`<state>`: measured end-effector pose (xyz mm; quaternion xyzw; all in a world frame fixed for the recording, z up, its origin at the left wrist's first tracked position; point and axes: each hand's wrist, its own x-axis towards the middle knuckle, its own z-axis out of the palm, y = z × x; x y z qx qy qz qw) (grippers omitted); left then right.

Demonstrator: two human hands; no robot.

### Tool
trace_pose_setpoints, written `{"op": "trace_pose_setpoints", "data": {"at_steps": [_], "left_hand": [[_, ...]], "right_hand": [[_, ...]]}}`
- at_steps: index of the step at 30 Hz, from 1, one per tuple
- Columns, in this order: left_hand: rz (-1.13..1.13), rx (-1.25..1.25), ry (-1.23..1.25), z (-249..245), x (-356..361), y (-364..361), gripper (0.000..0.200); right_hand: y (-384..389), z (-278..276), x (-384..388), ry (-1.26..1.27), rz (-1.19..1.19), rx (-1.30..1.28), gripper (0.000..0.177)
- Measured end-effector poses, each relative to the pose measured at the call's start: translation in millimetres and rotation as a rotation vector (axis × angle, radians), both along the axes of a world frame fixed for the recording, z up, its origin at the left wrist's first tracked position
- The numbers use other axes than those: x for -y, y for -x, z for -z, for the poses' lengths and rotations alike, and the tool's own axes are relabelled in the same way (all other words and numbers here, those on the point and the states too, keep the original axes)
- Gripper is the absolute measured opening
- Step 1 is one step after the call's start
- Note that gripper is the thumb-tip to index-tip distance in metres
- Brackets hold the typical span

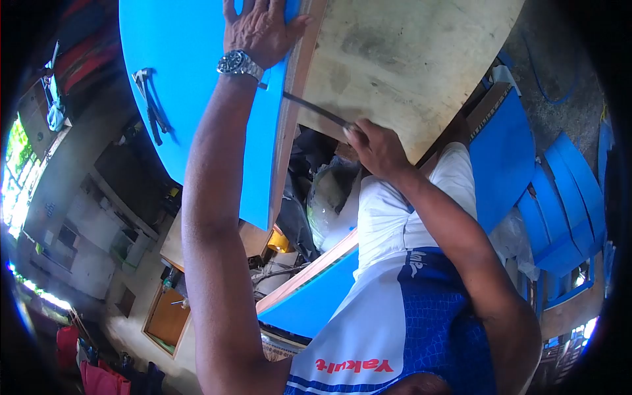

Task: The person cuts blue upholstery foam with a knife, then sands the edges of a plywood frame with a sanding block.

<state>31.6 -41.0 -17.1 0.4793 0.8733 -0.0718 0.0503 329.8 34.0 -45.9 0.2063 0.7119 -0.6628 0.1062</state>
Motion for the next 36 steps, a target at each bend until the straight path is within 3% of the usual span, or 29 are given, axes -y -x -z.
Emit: {"op": "trace_pose_setpoints", "data": {"at_steps": [3, 11, 18, 21, 22, 23, 24, 26, 28, 32, 35, 36], "left_hand": [[-0.004, -0.009, 0.005, 1, 0, -1, 0.089], [-0.016, -0.013, -0.005, 0, -3, -5, 0.088], [-0.041, 0.004, 0.011, -4, -4, -5, 0.088], [-0.124, 0.028, -0.075, -26, 9, -8, 0.085], [-0.049, -0.141, -0.251, -17, 34, -3, 0.076], [-0.199, -0.01, -0.384, -33, 53, -9, 0.07], [-0.25, -0.044, -0.402, -37, 83, -11, 0.072], [-0.409, -0.103, -0.376, -51, 130, -38, 0.068], [-0.409, -0.124, -0.422, -47, 151, -65, 0.062], [-0.482, 0.061, -0.526, -35, 90, -99, 0.064], [-0.635, 0.269, -0.336, -46, 45, -98, 0.06], [-0.66, 0.263, -0.317, -43, 41, -92, 0.047]], "right_hand": [[-23, 11, 7, -0.033, 0.031, -0.039, 0.023], [60, 22, 36, -0.114, 0.01, -0.133, 0.024], [-18, 11, 7, 0.088, -0.094, 0.078, 0.028], [-38, 15, 2, 0.047, -0.155, 0.158, 0.035], [-37, 15, 1, 0.03, -0.142, 0.143, 0.034], [-36, 16, -1, 0.005, -0.126, 0.12, 0.034], [-48, 24, -5, -0.103, -0.129, 0.064, 0.034], [-63, -4, -29, -0.211, -0.176, 0.222, 0.027], [-115, -6, -49, -0.374, 0.001, 0.061, 0.026], [-189, -92, -86, -0.464, 0.188, 0.405, 0.019], [-248, -100, -87, -0.586, 0.284, 0.39, 0.019], [-253, -114, -80, -0.555, 0.327, 0.402, 0.019]]}}
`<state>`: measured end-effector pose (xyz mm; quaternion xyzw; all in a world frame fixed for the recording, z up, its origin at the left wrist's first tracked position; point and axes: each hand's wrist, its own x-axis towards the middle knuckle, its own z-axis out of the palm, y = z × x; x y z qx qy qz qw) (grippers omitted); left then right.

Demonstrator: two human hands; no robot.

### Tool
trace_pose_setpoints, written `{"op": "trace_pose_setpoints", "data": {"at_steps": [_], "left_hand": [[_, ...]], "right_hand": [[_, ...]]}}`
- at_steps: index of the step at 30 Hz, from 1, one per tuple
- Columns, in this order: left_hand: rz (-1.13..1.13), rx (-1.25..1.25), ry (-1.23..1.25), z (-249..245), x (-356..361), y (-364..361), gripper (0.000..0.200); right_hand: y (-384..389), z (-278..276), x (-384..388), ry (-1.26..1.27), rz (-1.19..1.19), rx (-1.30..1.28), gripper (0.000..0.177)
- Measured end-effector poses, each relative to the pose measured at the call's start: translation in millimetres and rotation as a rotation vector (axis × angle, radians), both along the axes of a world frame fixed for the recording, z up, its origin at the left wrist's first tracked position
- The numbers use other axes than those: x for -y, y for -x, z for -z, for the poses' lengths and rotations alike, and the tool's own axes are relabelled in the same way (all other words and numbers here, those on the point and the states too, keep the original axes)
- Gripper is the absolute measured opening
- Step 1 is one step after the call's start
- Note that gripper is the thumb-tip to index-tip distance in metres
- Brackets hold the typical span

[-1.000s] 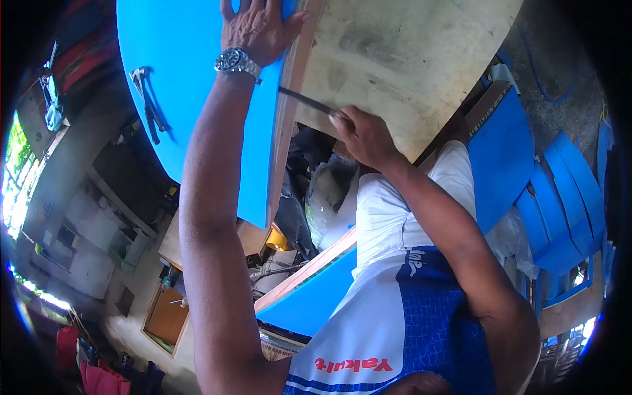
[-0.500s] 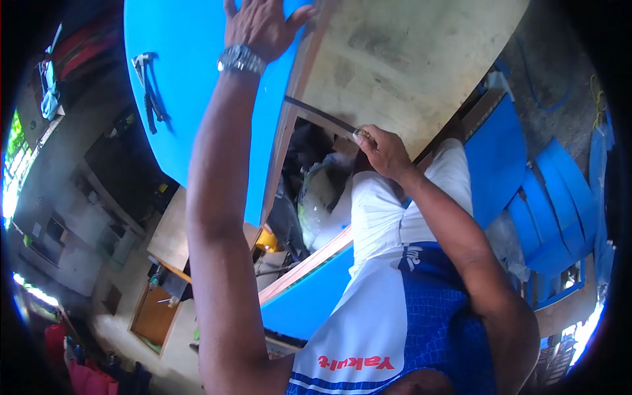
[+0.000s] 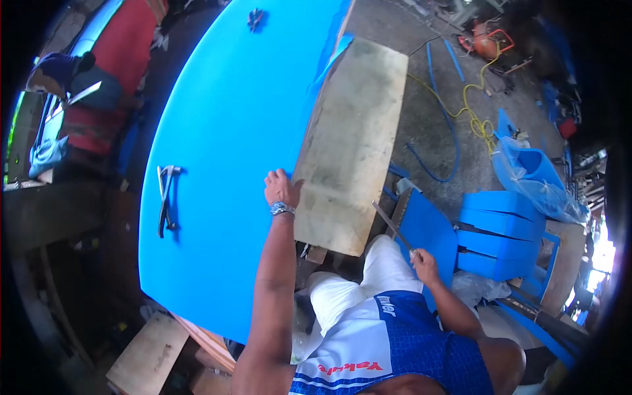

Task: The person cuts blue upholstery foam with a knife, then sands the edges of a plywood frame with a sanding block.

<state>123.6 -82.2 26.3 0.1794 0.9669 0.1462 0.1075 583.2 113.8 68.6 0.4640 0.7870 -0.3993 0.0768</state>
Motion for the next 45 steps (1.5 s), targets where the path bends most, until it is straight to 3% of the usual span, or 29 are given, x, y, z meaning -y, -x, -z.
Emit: {"op": "trace_pose_setpoints", "data": {"at_steps": [3, 4, 7, 9, 11, 14, 16, 18, 22, 24, 27, 28, 31, 34, 37, 41, 45], "left_hand": [[-0.046, 0.104, 0.002, 11, -2, 22, 0.032], [-0.021, 0.139, 0.022, 2, -1, 25, 0.023], [0.004, 0.085, 0.065, 1, -4, 28, 0.024], [-0.021, 0.08, -0.042, 35, 11, 35, 0.025], [-0.195, 0.068, -0.22, 30, 22, 32, 0.024], [-0.408, 0.144, -0.293, 45, 54, 46, 0.025], [-0.579, 0.24, -0.444, 27, 56, 44, 0.024], [-0.728, 0.309, -0.556, 9, 56, 38, 0.022], [-0.878, 0.443, -0.97, 30, 82, 37, 0.028], [-0.876, 0.491, -1.066, 31, 97, 34, 0.034], [-0.45, 0.044, -0.476, 39, 141, 20, 0.042], [-0.37, 0.119, -0.415, 43, 159, 15, 0.045], [0.182, -0.101, -0.074, 32, 205, -24, 0.052], [0.33, 0.004, 0.014, 16, 241, -60, 0.066], [0.287, 0.073, 0.13, 8, 267, -88, 0.075], [0.152, 0.135, 0.191, -3, 299, -120, 0.075], [0.17, 0.093, 0.137, -4, 336, -137, 0.068]], "right_hand": [[-20, -9, 20, 0.067, 0.112, 0.01, 0.019], [-24, 2, 23, 0.094, 0.139, 0.008, 0.02], [-36, 52, 25, 0.116, 0.082, -0.052, 0.018], [-41, 81, 23, 0.041, -0.012, -0.113, 0.02], [-18, 67, 14, 0.189, 0.061, -0.126, 0.022], [-5, 74, 13, 0.243, 0.165, -0.158, 0.024], [1, 64, 16, 0.286, 0.223, -0.131, 0.027], [5, 58, 23, 0.366, 0.342, -0.176, 0.026], [17, 33, 50, 0.675, 0.69, -0.348, 0.027], [25, 27, 75, 0.695, 0.674, -0.403, 0.028], [26, 22, 127, 0.677, 0.603, -0.359, 0.03], [29, 22, 148, 0.655, 0.579, -0.292, 0.029], [42, 31, 198, 0.649, 0.525, -0.184, 0.027], [59, 35, 228, 0.628, 0.468, -0.105, 0.025], [76, 50, 236, 0.516, 0.357, -0.071, 0.023], [108, 79, 234, 0.405, 0.292, -0.208, 0.024], [155, 105, 224, 0.305, 0.2, -0.354, 0.027]]}}
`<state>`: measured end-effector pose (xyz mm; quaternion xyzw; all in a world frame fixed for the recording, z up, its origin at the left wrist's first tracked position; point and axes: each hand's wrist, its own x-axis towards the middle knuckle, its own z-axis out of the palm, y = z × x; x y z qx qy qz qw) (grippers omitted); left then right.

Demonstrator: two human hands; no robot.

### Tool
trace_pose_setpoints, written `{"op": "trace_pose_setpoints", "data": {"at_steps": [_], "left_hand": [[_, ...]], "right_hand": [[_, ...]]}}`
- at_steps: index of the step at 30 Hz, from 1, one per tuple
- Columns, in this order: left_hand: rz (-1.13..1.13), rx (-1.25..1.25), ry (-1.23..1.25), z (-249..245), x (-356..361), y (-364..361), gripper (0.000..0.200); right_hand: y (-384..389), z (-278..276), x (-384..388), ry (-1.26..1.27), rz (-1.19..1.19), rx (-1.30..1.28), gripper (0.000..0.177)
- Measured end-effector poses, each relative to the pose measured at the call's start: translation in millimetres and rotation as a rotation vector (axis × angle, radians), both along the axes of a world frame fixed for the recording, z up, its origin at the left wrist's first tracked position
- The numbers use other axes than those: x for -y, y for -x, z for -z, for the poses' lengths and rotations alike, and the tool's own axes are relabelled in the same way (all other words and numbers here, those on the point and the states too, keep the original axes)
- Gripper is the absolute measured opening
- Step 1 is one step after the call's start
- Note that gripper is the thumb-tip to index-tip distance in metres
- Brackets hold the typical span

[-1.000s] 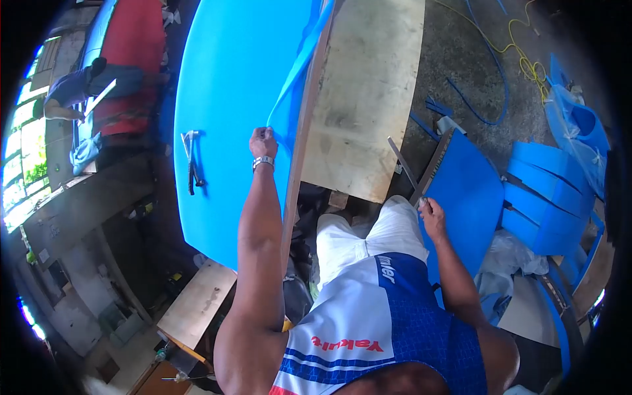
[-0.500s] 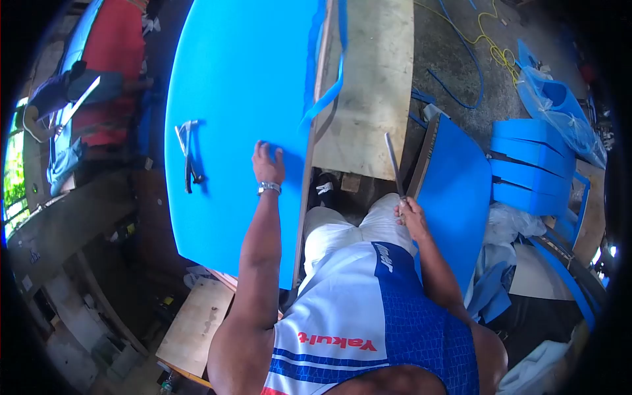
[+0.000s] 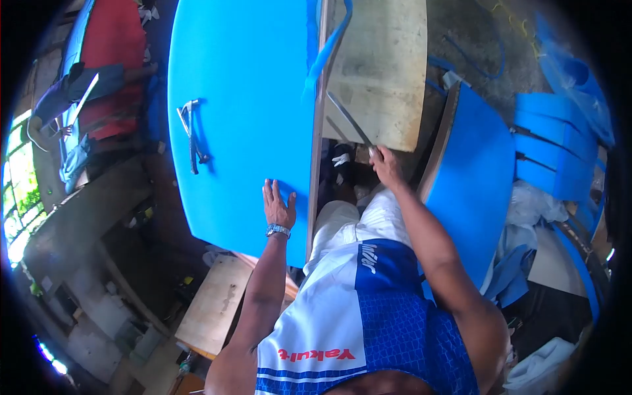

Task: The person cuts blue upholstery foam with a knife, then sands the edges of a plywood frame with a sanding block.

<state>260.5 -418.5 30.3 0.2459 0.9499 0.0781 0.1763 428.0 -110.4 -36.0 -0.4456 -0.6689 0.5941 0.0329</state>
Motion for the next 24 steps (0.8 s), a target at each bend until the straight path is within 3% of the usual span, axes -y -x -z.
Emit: {"op": "trace_pose_setpoints", "data": {"at_steps": [3, 7, 11, 14, 19, 22, 23, 24], "left_hand": [[-0.049, 0.084, -0.035, 7, 8, 15, 0.057], [0.018, -0.086, -0.185, -11, -59, 51, 0.044], [0.109, -0.118, -0.337, -11, -152, 109, 0.043], [0.265, -0.216, -0.323, -8, -221, 146, 0.05], [0.486, -0.059, -0.176, 31, -274, 200, 0.054], [0.453, 0.075, -0.039, 35, -284, 219, 0.053], [0.442, 0.154, -0.181, 33, -281, 220, 0.047], [0.401, 0.204, -0.151, 24, -283, 216, 0.044]], "right_hand": [[28, 9, 2, 0.062, 0.032, -0.085, 0.028], [48, 10, 4, 0.133, 0.01, -0.092, 0.028], [53, 35, 14, -0.186, -0.025, -0.098, 0.029], [59, 6, 1, 0.093, -0.036, -0.017, 0.035], [81, 34, 6, 0.04, -0.103, -0.036, 0.04], [102, 39, 10, -0.12, -0.07, -0.089, 0.025], [109, 39, 9, -0.136, -0.071, -0.093, 0.03], [116, 37, 7, -0.142, -0.084, -0.076, 0.031]]}}
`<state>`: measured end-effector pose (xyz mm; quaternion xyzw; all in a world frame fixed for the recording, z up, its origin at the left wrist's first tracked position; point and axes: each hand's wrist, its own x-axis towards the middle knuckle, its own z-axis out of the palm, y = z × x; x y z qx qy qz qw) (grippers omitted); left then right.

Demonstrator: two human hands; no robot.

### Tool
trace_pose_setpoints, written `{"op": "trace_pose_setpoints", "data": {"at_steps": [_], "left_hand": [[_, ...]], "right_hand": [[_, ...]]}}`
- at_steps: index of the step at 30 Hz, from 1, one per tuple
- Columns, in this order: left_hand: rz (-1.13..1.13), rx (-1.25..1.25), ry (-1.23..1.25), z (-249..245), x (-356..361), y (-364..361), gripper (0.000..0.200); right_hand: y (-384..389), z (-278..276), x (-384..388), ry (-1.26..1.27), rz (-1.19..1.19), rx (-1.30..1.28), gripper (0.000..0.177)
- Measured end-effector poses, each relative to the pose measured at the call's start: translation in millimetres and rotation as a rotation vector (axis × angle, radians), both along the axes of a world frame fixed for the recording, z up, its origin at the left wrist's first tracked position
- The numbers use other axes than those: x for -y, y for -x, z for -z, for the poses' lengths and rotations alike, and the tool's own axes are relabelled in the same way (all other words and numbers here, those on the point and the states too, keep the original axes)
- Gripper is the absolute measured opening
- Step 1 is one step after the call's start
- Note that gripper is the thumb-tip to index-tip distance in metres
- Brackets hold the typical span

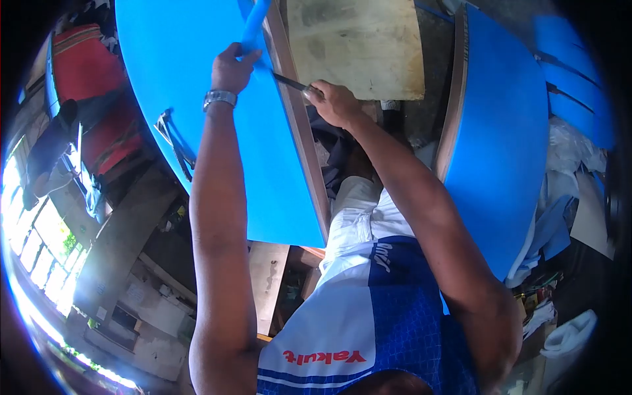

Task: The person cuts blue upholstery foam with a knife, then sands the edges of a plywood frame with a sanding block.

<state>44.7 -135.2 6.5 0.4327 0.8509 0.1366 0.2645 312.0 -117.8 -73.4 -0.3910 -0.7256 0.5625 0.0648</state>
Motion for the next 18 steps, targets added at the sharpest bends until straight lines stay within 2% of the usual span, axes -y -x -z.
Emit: {"op": "trace_pose_setpoints", "data": {"at_steps": [2, 3, 6, 9, 11, 13, 14, 15, 17, 18], "left_hand": [[-0.075, 0.087, 0.092, -20, -7, -8, 0.04], [-0.177, 0.168, 0.043, -19, -3, -13, 0.034], [-0.159, 0.218, -0.001, -10, -1, -9, 0.032], [-0.145, 0.217, -0.01, -5, -3, -10, 0.031], [-0.175, 0.217, 0.01, -4, -7, -9, 0.032], [0.469, -0.294, 0.177, 17, -6, 18, 0.022], [0.795, -0.553, 0.255, 25, -7, 28, 0.025], [0.667, -0.441, 0.372, 17, -11, 18, 0.024], [0.412, -0.214, 0.6, -12, -32, -10, 0.022], [0.218, 0.177, 0.664, -10, -37, 14, 0.033]], "right_hand": [[12, -5, -4, -0.011, -0.031, 0.034, 0.035], [17, -8, -9, 0.056, -0.074, 0.042, 0.037], [14, -15, -14, -0.136, -0.141, -0.043, 0.036], [-5, -8, -3, -0.07, -0.123, -0.004, 0.034], [-26, -24, 1, -0.011, -0.066, 0.041, 0.03], [-50, -10, 15, -0.088, -0.058, -0.036, 0.027], [-61, -4, 17, -0.13, -0.05, -0.076, 0.025], [-69, -2, 17, -0.067, -0.082, -0.011, 0.029], [-65, 1, 17, -0.118, -0.069, -0.036, 0.027], [-61, 1, 16, -0.142, -0.061, -0.049, 0.026]]}}
